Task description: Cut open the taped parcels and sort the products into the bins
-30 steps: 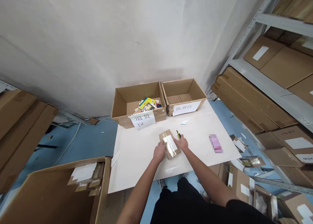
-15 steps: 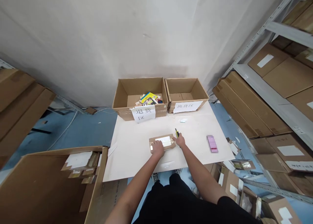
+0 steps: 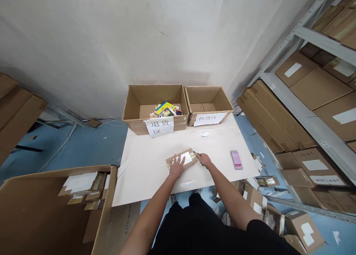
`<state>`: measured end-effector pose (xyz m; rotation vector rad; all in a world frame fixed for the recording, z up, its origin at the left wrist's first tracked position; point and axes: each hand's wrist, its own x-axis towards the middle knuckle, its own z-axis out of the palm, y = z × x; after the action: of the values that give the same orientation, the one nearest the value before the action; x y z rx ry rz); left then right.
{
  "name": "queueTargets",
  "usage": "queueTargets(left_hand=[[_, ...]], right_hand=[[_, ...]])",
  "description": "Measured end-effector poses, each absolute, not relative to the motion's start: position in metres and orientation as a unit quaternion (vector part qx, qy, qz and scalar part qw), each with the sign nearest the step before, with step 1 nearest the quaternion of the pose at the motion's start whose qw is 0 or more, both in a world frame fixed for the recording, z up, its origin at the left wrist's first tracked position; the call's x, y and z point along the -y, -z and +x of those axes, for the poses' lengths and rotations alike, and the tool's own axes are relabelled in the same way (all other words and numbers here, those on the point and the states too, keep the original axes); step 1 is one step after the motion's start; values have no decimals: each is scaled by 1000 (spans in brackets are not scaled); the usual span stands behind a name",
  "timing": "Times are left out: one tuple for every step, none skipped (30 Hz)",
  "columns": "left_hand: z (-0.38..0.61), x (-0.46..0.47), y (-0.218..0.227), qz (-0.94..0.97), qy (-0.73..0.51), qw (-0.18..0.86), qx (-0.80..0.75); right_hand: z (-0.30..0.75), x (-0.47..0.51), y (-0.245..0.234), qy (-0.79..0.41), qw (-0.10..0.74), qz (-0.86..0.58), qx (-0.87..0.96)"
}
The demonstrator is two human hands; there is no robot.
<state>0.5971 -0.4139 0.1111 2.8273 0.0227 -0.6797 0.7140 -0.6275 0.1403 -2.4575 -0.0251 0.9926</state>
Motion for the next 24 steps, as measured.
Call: queueTargets(left_hand=[[597, 413, -112, 965, 232, 121, -6], [597, 413, -113, 965, 232, 123, -5], [596, 413, -114, 965, 232, 124, -5], [595, 413, -115, 965, 231, 123, -6], [594, 414, -115, 966, 228, 121, -8], [593, 415, -115, 968, 223, 118, -9], [592, 416, -115, 969, 216, 116, -11], [592, 416, -115, 971, 210, 114, -13], [591, 417, -115, 972, 207, 113, -14], [591, 417, -115, 972, 206, 112, -16], [591, 417, -114, 972, 207, 111, -16], [592, 417, -114, 971, 210, 110, -15], [592, 416, -114, 971, 213, 108, -15], [592, 416, -113, 971, 214, 105, -14], [592, 416, -113, 971, 214, 104, -13], [592, 416, -113, 972, 210, 102, -12], [592, 416, -112, 974, 205, 101, -12], [591, 416, -112, 974, 200, 100, -12], [591, 417, -113, 975, 198, 100, -13], [591, 417, -113, 975, 199, 99, -13], [591, 417, -114, 975, 201, 98, -13], [591, 417, -115, 974, 204, 98, -12], [590, 417, -115, 974, 205, 100, -12], [590, 417, -116, 973, 206, 103, -12]], right_hand=[[718, 626, -142, -367, 227, -902, 20], [721, 624, -143, -368, 212, -905, 25], [723, 624, -144, -367, 199, -908, 28], [723, 623, -145, -366, 189, -911, 28], [722, 623, -145, -365, 181, -913, 26], [720, 624, -146, -364, 177, -914, 22], [717, 625, -146, -362, 178, -915, 19], [713, 626, -145, -361, 182, -914, 16], [710, 627, -144, -361, 188, -913, 11], [707, 628, -143, -359, 195, -913, 6], [704, 629, -142, -355, 203, -912, 0], [703, 630, -141, -353, 209, -912, -7], [703, 631, -139, -350, 213, -912, -13], [704, 631, -139, -348, 216, -912, -18], [705, 631, -138, -347, 216, -912, -20], [708, 630, -138, -349, 216, -912, -17], [710, 629, -139, -352, 214, -911, -10], [713, 627, -140, -354, 212, -911, -1], [716, 625, -142, -355, 209, -911, 8], [718, 624, -144, -356, 206, -911, 15], [720, 622, -146, -356, 201, -912, 19], [721, 620, -148, -357, 193, -914, 21], [722, 619, -150, -358, 184, -915, 23], [723, 618, -152, -359, 174, -917, 26]])
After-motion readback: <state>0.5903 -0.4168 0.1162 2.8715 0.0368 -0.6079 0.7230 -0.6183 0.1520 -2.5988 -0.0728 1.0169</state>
